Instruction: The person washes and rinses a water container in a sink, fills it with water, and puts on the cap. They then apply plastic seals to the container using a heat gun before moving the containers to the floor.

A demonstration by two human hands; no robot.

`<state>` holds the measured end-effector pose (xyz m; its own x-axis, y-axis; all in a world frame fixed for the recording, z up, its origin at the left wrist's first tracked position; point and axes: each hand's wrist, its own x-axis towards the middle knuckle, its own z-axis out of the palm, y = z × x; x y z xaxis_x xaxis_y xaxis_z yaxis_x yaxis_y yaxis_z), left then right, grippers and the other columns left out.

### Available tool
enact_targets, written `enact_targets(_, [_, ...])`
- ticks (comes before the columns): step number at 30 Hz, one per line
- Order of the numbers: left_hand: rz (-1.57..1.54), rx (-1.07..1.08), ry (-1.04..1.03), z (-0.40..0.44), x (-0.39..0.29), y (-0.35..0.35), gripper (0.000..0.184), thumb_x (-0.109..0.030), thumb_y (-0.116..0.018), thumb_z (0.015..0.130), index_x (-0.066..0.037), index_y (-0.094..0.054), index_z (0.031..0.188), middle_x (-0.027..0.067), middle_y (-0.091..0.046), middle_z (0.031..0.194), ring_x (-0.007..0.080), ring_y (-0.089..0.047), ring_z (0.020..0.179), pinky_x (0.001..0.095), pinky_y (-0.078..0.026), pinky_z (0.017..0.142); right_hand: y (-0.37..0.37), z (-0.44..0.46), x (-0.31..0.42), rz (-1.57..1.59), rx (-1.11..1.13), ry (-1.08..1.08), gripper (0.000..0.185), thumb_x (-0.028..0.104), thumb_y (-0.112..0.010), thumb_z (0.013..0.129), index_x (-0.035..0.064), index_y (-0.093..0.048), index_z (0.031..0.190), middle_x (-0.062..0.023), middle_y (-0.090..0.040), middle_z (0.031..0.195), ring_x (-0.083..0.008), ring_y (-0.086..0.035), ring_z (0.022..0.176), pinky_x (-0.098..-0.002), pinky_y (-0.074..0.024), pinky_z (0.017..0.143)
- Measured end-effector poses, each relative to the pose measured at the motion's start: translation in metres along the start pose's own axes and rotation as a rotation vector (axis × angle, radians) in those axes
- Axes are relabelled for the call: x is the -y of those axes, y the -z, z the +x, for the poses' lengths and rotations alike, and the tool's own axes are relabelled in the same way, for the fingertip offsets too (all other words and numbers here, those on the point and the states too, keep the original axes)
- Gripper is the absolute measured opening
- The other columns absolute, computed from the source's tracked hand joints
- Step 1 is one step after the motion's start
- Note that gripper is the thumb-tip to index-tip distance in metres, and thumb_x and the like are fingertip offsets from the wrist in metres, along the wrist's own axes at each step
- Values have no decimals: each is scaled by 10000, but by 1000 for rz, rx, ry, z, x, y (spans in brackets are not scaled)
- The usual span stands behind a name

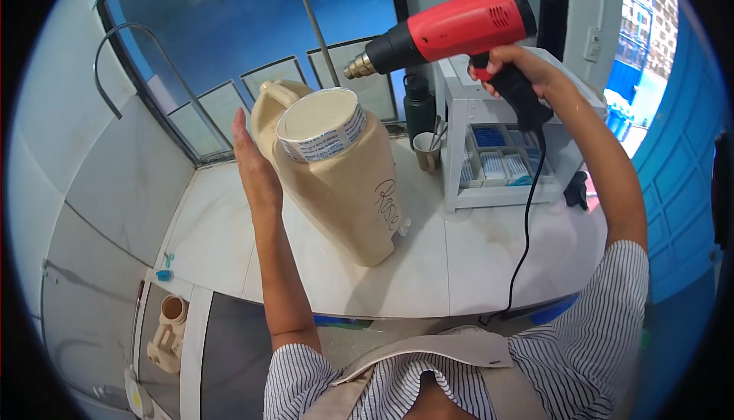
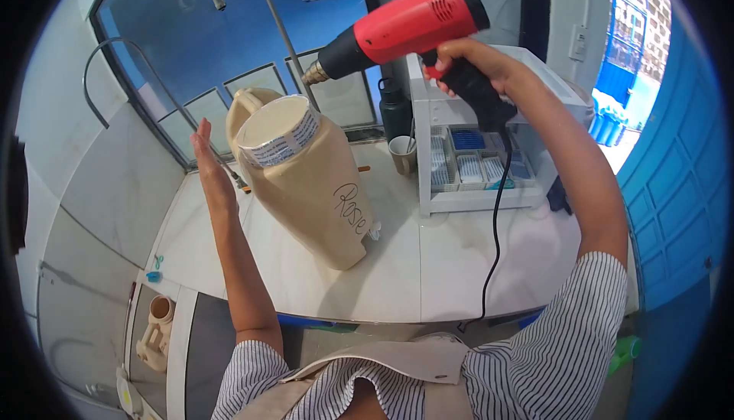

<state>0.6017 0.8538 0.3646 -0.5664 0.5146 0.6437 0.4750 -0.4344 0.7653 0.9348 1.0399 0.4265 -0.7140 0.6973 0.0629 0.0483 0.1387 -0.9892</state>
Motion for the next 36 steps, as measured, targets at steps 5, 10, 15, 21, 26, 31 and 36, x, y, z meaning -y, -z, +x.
enact_targets(5, [122,-74,-84,4,-11,8,724,-577,-183,919,-26,-329,1366,163,-309,1421,246,-187,1359,454,-22,1097,-12,40,40,-134,85,62,275,193,-581,640,9,-583,844,-61,-581,724,-119,-570,563,-230,-485,519])
enact_targets(10, [161,-113,-64,2,-30,7,681,-515,-152,948,-4,-300,1375,198,-282,1425,265,-172,1364,400,-63,1108,-31,60,67,-352,188,87,241,242,-619,648,35,-611,772,-68,-607,720,-124,-580,546,-235,-488,519])
enact_targets(15, [238,-116,-57,9,-27,5,681,-515,-148,948,-6,-300,1375,200,-291,1419,279,-180,1361,400,-99,1105,-19,29,76,-365,296,196,302,238,-600,660,29,-641,874,-65,-620,791,-105,-569,564,-220,-498,554])
enact_targets(21, [464,206,-98,22,-29,-19,745,-618,-246,879,-67,-336,1373,183,-286,1423,296,-198,1343,430,-117,1089,71,-35,57,-517,-207,246,285,245,-631,603,13,-583,762,-89,-570,641,-155,-574,525,-279,-484,483])
enact_targets(26, [937,678,-101,36,-41,-48,757,-638,-408,785,-134,-407,1350,208,-349,1373,372,-328,1268,444,-271,1046,107,-48,38,-855,-462,143,214,183,-636,608,29,-609,753,-76,-589,640,-153,-581,568,-298,-482,549])
enact_targets(31, [931,848,-54,43,-34,-47,809,-565,-521,656,-172,-411,1354,194,-408,1323,394,-411,1198,456,-339,1000,117,-24,-3,-1363,-436,53,270,153,-597,621,12,-616,850,-181,-625,772,-332,-609,729,-379,-490,693])
enact_targets(36, [866,844,-76,43,-29,-44,800,-582,-536,658,-163,-443,1333,200,-443,1289,388,-432,1172,418,-351,987,99,5,-32,-1668,-521,-57,353,136,-614,620,74,-626,967,-202,-579,957,-370,-589,899,-419,-490,775])
